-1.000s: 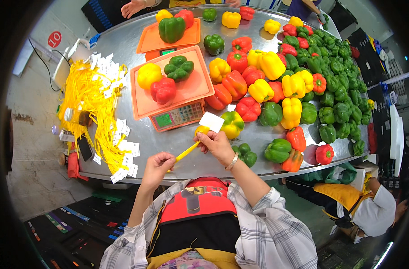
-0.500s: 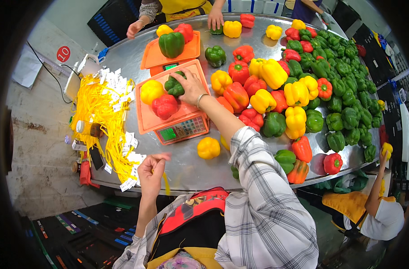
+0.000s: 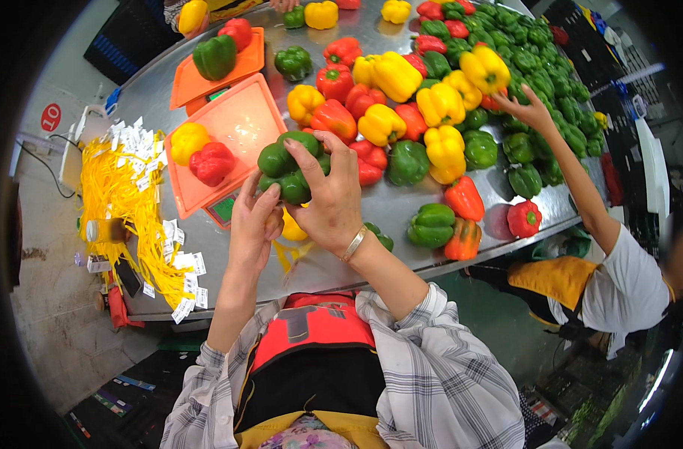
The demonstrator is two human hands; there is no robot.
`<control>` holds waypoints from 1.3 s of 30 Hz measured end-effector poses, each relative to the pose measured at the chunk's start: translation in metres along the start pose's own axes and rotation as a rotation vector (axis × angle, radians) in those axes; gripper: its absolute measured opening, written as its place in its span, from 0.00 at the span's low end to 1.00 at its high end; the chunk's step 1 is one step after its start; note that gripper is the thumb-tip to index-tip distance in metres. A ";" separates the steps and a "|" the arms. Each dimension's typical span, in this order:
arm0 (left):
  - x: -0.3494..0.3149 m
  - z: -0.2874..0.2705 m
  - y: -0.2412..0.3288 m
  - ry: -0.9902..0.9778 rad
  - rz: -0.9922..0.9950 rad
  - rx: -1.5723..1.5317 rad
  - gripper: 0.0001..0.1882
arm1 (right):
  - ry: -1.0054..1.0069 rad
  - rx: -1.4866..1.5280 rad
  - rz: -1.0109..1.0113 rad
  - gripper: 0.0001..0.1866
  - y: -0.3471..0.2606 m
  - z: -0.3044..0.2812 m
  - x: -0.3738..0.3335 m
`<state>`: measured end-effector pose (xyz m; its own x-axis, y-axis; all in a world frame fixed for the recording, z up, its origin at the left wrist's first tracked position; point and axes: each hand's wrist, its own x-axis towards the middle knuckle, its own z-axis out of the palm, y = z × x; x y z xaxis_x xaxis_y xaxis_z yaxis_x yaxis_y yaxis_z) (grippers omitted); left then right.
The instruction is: The person selects bell peppers from a pile, places them into a mesh bag, and secures the top with a plastic tie and a label.
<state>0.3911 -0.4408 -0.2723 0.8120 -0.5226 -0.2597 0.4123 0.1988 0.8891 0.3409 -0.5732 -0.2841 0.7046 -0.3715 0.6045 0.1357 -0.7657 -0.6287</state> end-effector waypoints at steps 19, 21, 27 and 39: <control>-0.020 -0.005 0.003 -0.115 -0.195 0.248 0.30 | -0.114 -0.045 -0.055 0.40 0.000 -0.026 -0.019; -0.020 -0.002 0.002 -0.099 -0.184 0.259 0.30 | -0.119 0.002 -0.009 0.40 0.004 -0.028 -0.018; -0.002 0.008 -0.008 -0.112 -0.141 0.173 0.33 | -0.077 0.179 0.098 0.44 0.029 -0.031 -0.003; 0.108 0.080 -0.056 -0.012 0.147 0.215 0.39 | 0.013 -0.072 0.288 0.41 0.083 -0.032 0.029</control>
<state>0.4231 -0.5746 -0.3201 0.8514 -0.5110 -0.1183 0.1918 0.0933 0.9770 0.3502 -0.6640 -0.3032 0.6979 -0.5855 0.4125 -0.1192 -0.6628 -0.7392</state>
